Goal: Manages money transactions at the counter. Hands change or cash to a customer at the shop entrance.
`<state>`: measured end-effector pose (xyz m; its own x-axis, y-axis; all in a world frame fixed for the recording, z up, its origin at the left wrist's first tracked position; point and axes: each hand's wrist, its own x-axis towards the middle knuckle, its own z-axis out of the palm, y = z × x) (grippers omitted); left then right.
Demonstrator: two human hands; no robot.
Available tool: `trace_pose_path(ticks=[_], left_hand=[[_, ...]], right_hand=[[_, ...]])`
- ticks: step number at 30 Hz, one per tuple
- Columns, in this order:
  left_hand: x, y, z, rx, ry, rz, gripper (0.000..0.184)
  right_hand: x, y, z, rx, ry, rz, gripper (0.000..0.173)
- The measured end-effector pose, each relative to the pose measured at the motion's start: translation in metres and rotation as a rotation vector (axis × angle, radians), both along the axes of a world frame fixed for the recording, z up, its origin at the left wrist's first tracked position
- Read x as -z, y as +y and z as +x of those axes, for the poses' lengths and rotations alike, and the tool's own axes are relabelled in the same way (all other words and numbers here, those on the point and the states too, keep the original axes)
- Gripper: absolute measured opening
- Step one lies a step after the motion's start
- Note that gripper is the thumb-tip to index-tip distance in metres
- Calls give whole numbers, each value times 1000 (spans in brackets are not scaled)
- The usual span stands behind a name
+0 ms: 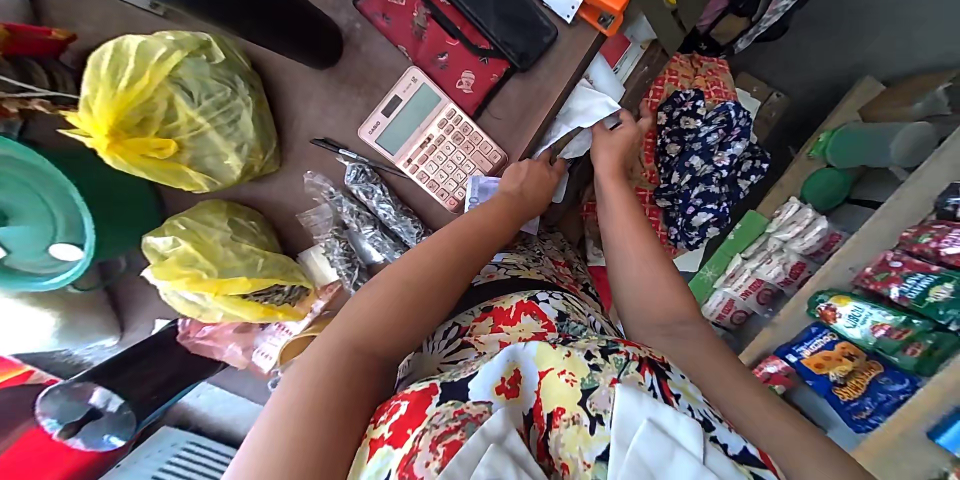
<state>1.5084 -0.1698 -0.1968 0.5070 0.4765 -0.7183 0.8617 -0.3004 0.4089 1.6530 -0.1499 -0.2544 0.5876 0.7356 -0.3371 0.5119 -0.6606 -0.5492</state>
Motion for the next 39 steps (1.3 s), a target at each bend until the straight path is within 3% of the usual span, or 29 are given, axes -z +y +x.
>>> trace_pose_path(ticks=[3,6,10,13,17,19,21,26,31,33,36,39], left_hand=[[-1,-5,-11,-43,-131,44,59],[-9,-14,-28,-255,-315,122,42],[-17,-21,-43,-514,-505,149,31],[-28,-17,-45,-474,-517,168,25],[-26,-17,-41,-223,-423,315,22],[-22,-15,-38,-56,-341,306,30],[-18,-9,-32,25,-193,240,52],[-20,6,-7,1,-25,187,68],[-22,18,8,-82,10,84,71],[-24,21,4,-147,-40,57,63],[-26,12,-7,-234,-193,53,28],[-25,0,-6,-254,-251,-160,30]], right_hand=[[2,3,7,48,115,39,30],[3,-1,9,8,95,28,40],[3,-15,13,-59,172,195,22],[-14,-38,13,-151,124,287,20],[-30,-71,14,-169,135,291,22],[-26,-75,15,-174,149,336,21],[-23,-76,16,-211,151,360,20],[-16,-89,22,-391,39,438,22],[-16,-93,38,-319,43,561,22],[-25,-89,45,-273,120,584,18],[-40,-77,59,-188,283,612,10],[-50,-64,71,-34,489,608,10]])
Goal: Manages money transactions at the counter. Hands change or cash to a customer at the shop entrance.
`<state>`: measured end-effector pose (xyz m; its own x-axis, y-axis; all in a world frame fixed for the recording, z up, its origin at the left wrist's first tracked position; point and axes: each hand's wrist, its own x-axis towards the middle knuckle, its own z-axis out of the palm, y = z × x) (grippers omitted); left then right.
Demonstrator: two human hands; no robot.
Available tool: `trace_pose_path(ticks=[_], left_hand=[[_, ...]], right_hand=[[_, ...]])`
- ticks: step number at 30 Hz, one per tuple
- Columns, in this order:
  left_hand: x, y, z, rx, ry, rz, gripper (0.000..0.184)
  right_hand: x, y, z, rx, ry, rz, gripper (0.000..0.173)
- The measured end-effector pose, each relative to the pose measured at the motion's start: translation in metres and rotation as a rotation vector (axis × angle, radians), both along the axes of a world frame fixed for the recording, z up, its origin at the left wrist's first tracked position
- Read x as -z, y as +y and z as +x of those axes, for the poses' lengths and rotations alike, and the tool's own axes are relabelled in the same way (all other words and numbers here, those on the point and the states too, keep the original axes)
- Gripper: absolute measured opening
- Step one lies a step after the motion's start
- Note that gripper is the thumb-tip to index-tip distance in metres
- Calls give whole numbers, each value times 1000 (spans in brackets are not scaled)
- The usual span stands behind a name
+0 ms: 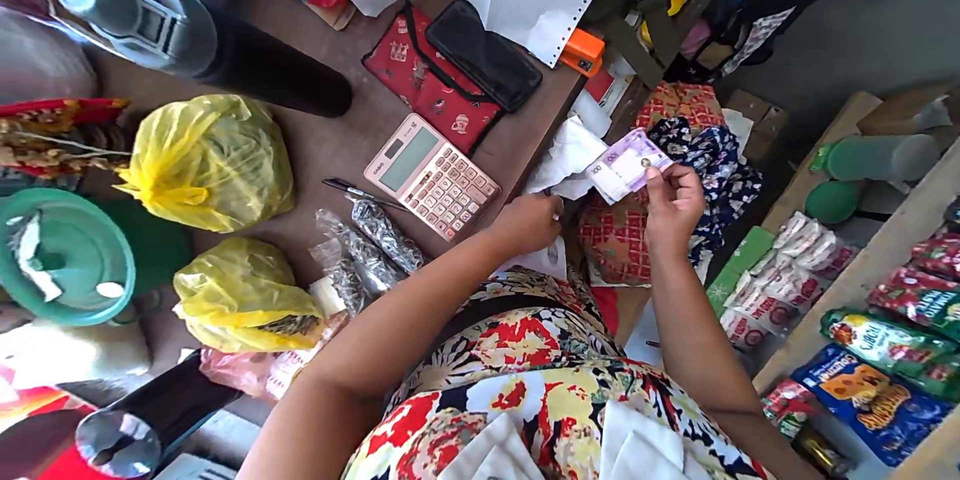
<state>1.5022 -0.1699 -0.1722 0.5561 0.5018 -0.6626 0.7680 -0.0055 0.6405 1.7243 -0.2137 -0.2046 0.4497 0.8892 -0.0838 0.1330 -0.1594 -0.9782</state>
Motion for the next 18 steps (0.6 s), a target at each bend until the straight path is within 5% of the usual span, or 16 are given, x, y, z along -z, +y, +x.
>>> trace_pose_path(ticks=[5,11,18], left_hand=[[21,-5,14,-456,-97,-304,51],[38,-5,27,-893,-230,-181,41],[39,-6,51,-1031,-158,85,33]], right_hand=[[-12,-3,16,-57,322,-77,26],[-8,-35,-3,-579,335,-503,45],[-20,-48,-44,-403,403,-444,49]])
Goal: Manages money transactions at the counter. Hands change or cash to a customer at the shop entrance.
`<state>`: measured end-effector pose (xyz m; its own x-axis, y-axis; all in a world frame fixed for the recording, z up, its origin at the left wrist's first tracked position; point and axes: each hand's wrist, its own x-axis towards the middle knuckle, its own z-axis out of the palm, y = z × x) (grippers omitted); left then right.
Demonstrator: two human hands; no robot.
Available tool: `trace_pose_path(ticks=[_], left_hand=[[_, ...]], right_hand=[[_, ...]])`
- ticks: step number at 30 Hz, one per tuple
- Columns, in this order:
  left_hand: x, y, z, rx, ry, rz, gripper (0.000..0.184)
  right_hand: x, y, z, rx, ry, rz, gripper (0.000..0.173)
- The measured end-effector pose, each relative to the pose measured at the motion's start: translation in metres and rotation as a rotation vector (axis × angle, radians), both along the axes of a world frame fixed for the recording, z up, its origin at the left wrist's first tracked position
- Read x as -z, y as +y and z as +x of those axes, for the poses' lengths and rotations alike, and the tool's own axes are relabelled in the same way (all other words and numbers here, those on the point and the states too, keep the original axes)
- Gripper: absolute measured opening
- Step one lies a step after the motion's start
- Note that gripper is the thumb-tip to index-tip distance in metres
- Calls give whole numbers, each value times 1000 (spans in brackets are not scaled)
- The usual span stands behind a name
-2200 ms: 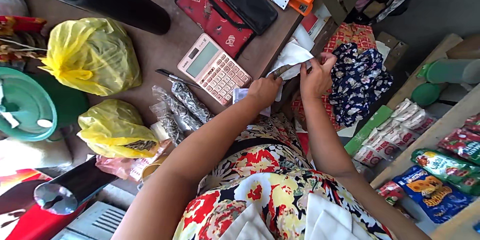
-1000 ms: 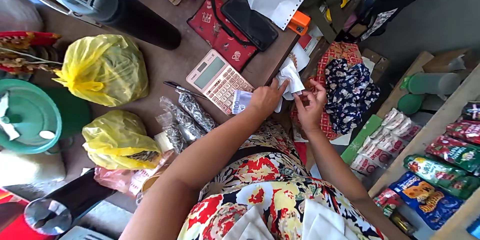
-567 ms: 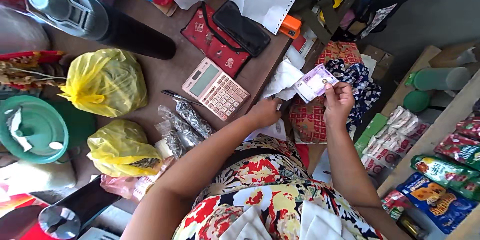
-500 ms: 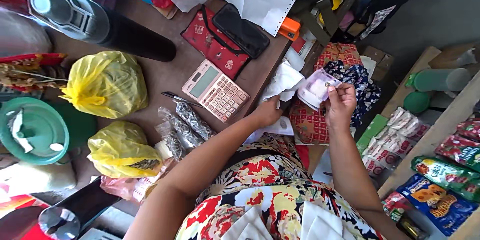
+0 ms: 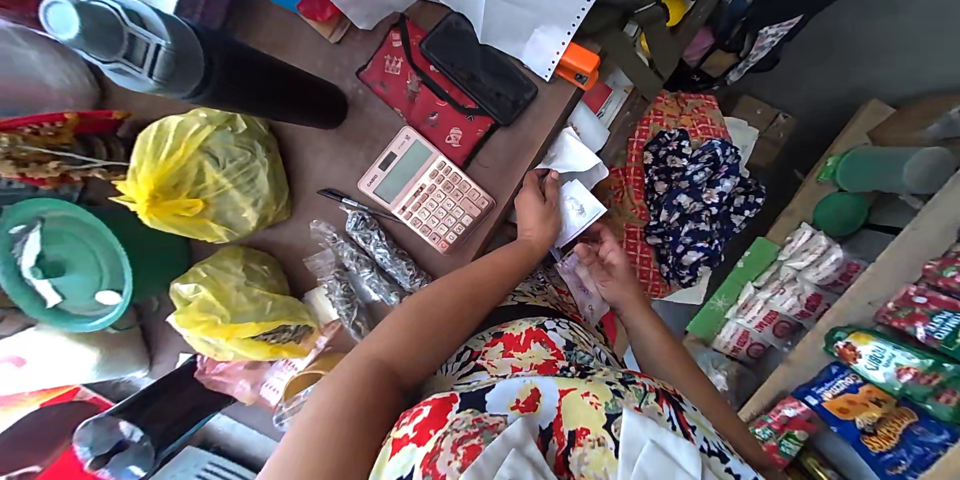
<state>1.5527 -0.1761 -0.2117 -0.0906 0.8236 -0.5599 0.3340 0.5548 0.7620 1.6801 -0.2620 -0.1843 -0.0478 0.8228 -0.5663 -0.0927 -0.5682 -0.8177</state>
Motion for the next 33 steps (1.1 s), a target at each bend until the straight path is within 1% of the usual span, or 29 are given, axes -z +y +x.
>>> trace_pose_path(ticks=[1,2,3,4,5,6,8,10,11,12,13,15,17,19,20,21,22,24,25,26,27,28,29,30,31,32,33], left_hand=[[1,0,1,-1,4,7,33],[1,-1,1,9,5,12,33],[1,-2,0,24,-6,12,35],[1,-3,-2,39,-39,10,36],[0,-4,-7,66,-100,4,38],[-3,-6,-17,133,-182,-10,41],[-9,-10,-40,353,-352,-14,47],[-8,-10,-57,528,-480,-51,65],[-5,-12,-63,593,-474,-35,69],[-4,-14,-67,630,-432,1,65],[-4,-15,-70,637,-382,43,58],[-9,-13,-72,640,-327,111,44],[-14,-9,-73,693,-317,152,42],[-15,-8,-76,709,-306,184,28],[-15,-8,-77,677,-291,185,20],[-16,-8,-78,633,-274,161,17],[-18,-9,-79,587,-254,118,16],[-23,-12,-76,518,-227,11,17],[-26,-13,-74,490,-229,-50,17],[-30,-14,-72,458,-238,-109,17],[-33,-15,-69,430,-258,-161,17],[-37,-15,-66,411,-283,-197,17],[-40,-14,-64,403,-301,-205,18],[-42,-13,-63,411,-292,-166,24],[-42,-13,-62,441,-242,-66,33],[-39,-12,-62,501,-114,101,42],[-34,-10,-63,574,86,310,42]], right_hand=[[2,1,-1,-4,-33,-36,41],[3,3,-2,1,-86,-80,29],[6,6,-2,7,-131,-125,22],[9,9,-1,17,-148,-162,21],[10,13,1,44,-122,-210,22],[10,16,5,93,-59,-265,23],[11,20,13,221,151,-375,24],[8,22,22,300,401,-473,29],[7,23,25,300,471,-518,33],[7,24,28,271,493,-554,35],[8,24,31,212,475,-573,35],[8,23,35,51,384,-564,31],[5,23,37,-44,353,-553,29],[3,23,34,-87,302,-530,30],[4,23,32,-84,220,-490,27],[6,21,30,-62,111,-418,22],[8,18,31,-47,30,-317,23],[7,14,33,-64,-65,-137,43],[4,14,32,-101,-87,-92,52],[0,13,30,-143,-103,-66,53],[-1,11,26,-184,-124,-36,46],[0,9,22,-206,-161,-4,32],[2,8,19,-209,-189,15,22],[3,8,18,-197,-188,6,19],[4,8,18,-175,-164,-32,18],[5,9,18,-146,-133,-86,18],[6,10,19,-113,-109,-148,18]])
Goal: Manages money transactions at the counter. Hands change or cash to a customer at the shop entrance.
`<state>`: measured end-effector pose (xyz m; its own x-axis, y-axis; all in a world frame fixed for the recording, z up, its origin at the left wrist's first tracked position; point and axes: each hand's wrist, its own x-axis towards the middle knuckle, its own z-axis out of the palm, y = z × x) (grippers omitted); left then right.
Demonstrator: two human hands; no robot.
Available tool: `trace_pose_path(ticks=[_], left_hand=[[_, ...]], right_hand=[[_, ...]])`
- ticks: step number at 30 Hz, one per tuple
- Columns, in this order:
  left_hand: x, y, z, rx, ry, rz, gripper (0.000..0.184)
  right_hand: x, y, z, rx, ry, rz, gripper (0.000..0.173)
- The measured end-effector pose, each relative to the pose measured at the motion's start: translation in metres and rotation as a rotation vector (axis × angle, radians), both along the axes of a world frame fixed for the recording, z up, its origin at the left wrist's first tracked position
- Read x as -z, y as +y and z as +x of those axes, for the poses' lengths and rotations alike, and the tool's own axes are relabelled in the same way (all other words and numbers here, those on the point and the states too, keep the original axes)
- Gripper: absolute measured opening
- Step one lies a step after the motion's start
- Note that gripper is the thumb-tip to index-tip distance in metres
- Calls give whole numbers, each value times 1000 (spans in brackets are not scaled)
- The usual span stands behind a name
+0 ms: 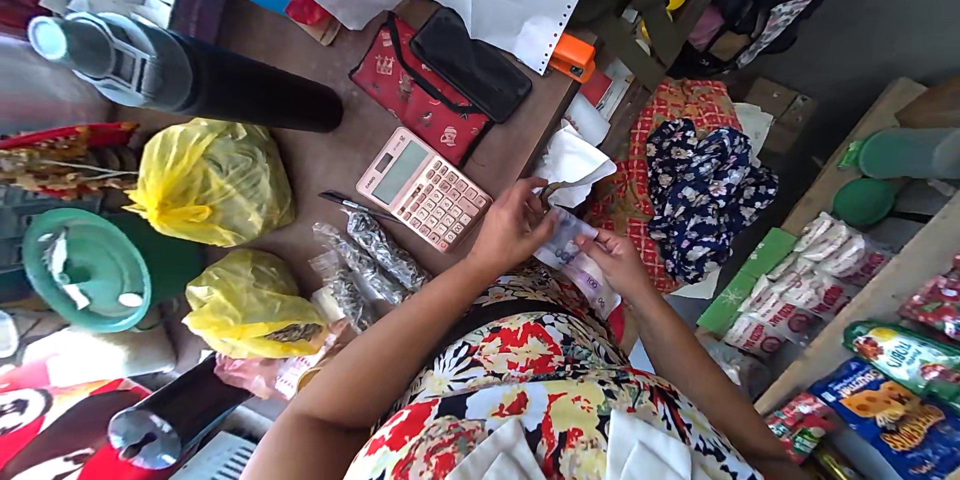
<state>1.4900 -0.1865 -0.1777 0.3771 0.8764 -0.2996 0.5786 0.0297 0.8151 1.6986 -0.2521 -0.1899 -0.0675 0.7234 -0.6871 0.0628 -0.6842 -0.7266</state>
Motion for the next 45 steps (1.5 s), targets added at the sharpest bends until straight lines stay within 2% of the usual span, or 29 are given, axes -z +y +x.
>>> trace_pose_path(ticks=[2,3,6,9,11,14,17,20,22,24,27,29,32,33,35,37,39,40,42,45], left_hand=[[15,10,1,107,303,433,28],[22,17,3,182,427,549,22],[32,33,9,354,608,598,6],[37,33,7,328,551,551,9],[38,26,2,287,482,520,12],[40,13,-1,237,355,397,14],[43,9,0,170,253,319,15],[36,6,10,243,245,228,27],[31,3,15,277,195,1,38],[35,4,15,284,87,-225,40],[42,10,9,271,-3,-361,41],[35,12,6,270,-32,-255,42],[15,9,0,315,-88,269,67],[7,8,-2,339,-103,416,60],[-10,6,-8,345,-126,567,26],[-25,5,-19,199,-195,447,13],[-36,5,-33,-104,-361,192,14],[-41,5,-42,-246,-461,63,21],[-53,2,-57,-437,-616,-138,32],[-78,-9,-68,-602,-744,-323,31]], right_hand=[[3,2,0,71,11,-102,19],[5,5,-1,97,2,-122,19],[9,19,-6,114,-73,-123,20],[13,44,-16,8,-243,-98,26],[19,59,-28,-49,-379,0,28],[29,81,-54,2,-475,147,22],[49,90,-68,24,-536,160,21],[52,87,-56,-18,-483,137,24],[41,83,-33,-157,-414,32,31],[29,78,-6,-257,-379,-41,37],[11,67,21,-168,-327,-45,30],[2,63,24,-44,-224,-33,26],[-12,64,6,74,-30,-52,22],[-15,65,-4,85,37,-71,22],[-24,69,-23,75,183,-125,24],[-27,75,-34,77,355,-136,47],[-28,79,-41,38,482,-8,63],[-31,80,-44,-6,520,97,59],[-37,80,-57,-133,437,345,39],[-53,81,-97,-204,266,540,18]])
